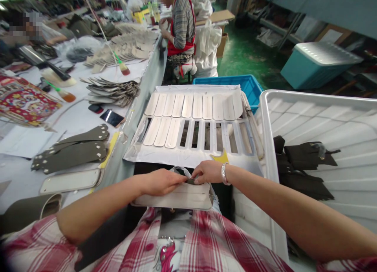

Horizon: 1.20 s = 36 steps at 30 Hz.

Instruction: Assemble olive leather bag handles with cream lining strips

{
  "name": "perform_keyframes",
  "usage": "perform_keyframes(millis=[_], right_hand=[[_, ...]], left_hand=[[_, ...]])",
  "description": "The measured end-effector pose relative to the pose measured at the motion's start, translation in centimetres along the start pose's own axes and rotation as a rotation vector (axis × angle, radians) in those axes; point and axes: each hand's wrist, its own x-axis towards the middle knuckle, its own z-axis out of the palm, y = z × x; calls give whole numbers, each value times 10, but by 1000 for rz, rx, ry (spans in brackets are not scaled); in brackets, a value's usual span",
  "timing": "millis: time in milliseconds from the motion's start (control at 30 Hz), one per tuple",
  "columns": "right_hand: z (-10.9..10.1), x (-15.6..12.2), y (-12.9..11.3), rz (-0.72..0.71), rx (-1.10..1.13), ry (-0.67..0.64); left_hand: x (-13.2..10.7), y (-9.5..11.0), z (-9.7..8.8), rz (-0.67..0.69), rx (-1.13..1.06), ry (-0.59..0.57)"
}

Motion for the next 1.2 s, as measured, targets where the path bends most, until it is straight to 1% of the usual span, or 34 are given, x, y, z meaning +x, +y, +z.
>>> perform_keyframes(millis=[67,100,167,233,367,467,600,667,800,867,967,1033,1100,1200], right_hand=[[2,2,5,-71,105,-30],[3,3,7,-98,162,-47],[7,6,8,-129,240,-82],[11,10,6,-154,261,-117],[12,22,-7,-199,258,-181],[13,34,-20,-219,230,-187],[18,51,-37,-236,188,-160],[19,56,-42,-244,187,-160],[19,65,-48,-172,176,-160],[20,72,-53,-208,180,-167],[24,90,-67,-305,179,-151],[27,104,-79,-293,130,-119],[30,116,-89,-274,56,-92],[32,126,-97,-306,-25,-79]], left_hand=[[-20,-18,-9,7,-105,-37],[-30,-25,-10,-1,-134,-42],[-43,-34,-6,-22,-140,-32],[-49,-37,3,-11,-105,-28],[-49,-37,19,21,-37,3],[-48,-36,23,37,-3,17],[-52,-39,21,41,18,35],[-62,-46,18,41,-29,40],[-91,-65,16,9,-192,77],[-103,-72,17,-1,-196,113],[-111,-72,22,3,-112,115],[-113,-68,23,-16,-43,111],[-117,-62,24,-68,38,111],[-122,-51,26,-153,173,112]])
